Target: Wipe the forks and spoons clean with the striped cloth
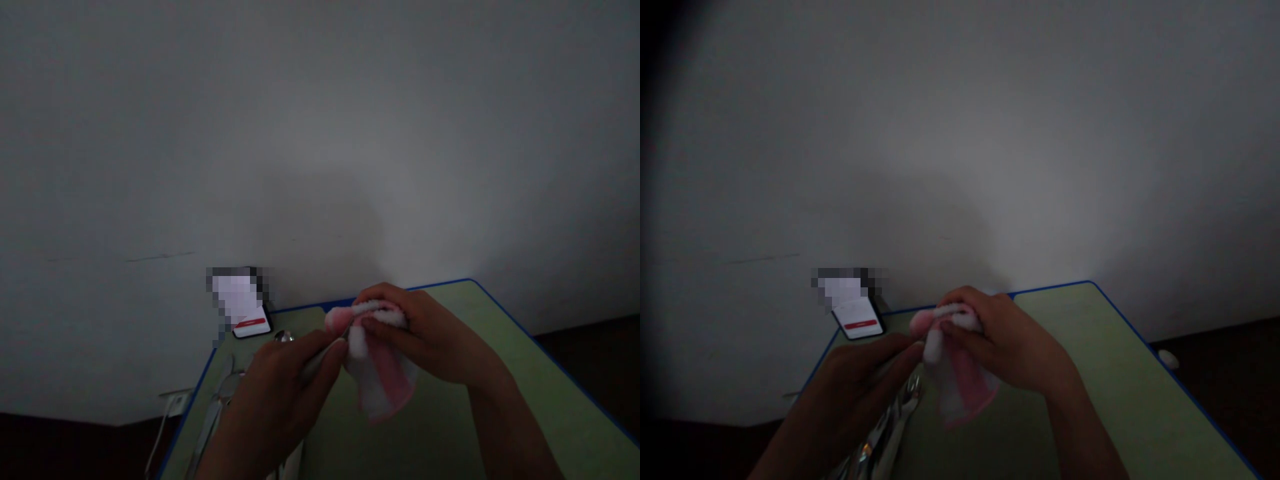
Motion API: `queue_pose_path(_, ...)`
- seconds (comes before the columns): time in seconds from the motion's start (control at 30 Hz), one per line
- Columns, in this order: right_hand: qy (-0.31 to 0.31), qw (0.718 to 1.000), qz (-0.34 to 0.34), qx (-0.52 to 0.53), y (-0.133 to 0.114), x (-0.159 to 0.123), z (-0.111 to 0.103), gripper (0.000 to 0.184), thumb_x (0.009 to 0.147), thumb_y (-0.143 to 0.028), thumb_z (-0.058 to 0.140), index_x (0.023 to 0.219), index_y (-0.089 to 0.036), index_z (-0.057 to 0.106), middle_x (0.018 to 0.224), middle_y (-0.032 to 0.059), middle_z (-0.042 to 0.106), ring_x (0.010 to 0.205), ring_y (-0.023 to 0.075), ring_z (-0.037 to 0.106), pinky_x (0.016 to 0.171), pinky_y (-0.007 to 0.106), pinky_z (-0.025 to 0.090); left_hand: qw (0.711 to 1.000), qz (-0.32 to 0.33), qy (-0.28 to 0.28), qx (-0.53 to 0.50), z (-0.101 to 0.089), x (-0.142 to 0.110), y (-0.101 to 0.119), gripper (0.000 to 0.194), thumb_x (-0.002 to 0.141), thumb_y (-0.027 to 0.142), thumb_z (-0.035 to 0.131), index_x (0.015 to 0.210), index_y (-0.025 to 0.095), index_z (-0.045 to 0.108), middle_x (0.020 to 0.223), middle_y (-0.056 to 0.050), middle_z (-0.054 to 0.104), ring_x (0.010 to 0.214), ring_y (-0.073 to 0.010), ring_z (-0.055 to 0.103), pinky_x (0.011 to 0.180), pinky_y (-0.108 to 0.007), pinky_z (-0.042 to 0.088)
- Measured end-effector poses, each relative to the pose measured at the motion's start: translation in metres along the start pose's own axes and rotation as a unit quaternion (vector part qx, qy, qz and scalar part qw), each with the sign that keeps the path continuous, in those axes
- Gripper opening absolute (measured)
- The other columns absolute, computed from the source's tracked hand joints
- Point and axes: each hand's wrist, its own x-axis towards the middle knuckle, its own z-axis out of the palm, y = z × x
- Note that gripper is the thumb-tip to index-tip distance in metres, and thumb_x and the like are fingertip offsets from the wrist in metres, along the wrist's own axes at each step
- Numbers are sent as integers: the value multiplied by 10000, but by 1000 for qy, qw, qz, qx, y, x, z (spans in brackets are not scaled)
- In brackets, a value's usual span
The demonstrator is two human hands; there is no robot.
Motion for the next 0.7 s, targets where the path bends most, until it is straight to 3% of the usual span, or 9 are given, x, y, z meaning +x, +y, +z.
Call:
queue_pose_path(0.2, 40, 999, -7, -19, 3, 0, -2, 200, 854, -352, 501, 993, -237, 587, 821, -35, 655, 699, 92, 570, 592, 195, 385, 1000, 4, 18, -1, -1, -1, -3, 281, 892, 371, 399, 790, 210, 606, 638, 31, 619, 550, -111, 536, 540, -226, 360)
queue_pose_path(0.37, 43, 998, -4, -43, 5, 3, 0, 170, 847, -333, 509, 911, -236, 632, 752, -48, 661, 644, 84, 566, 566, 191, 375, 1000, -2, 2, -9, 2, 0, -2, 225, 889, 325, 390, 830, 209, 574, 663, 29, 613, 586, -118, 548, 554, -228, 359)
queue_pose_path(0.7, 25, 997, -15, -66, 5, 1, -2, 255, 859, -226, 474, 1047, -295, 631, 871, -60, 693, 724, 79, 604, 647, 186, 402, 997, -58, -53, 4, 5, 5, -5, 346, 893, 453, 325, 769, 206, 532, 559, 30, 563, 525, -123, 528, 496, -226, 329)
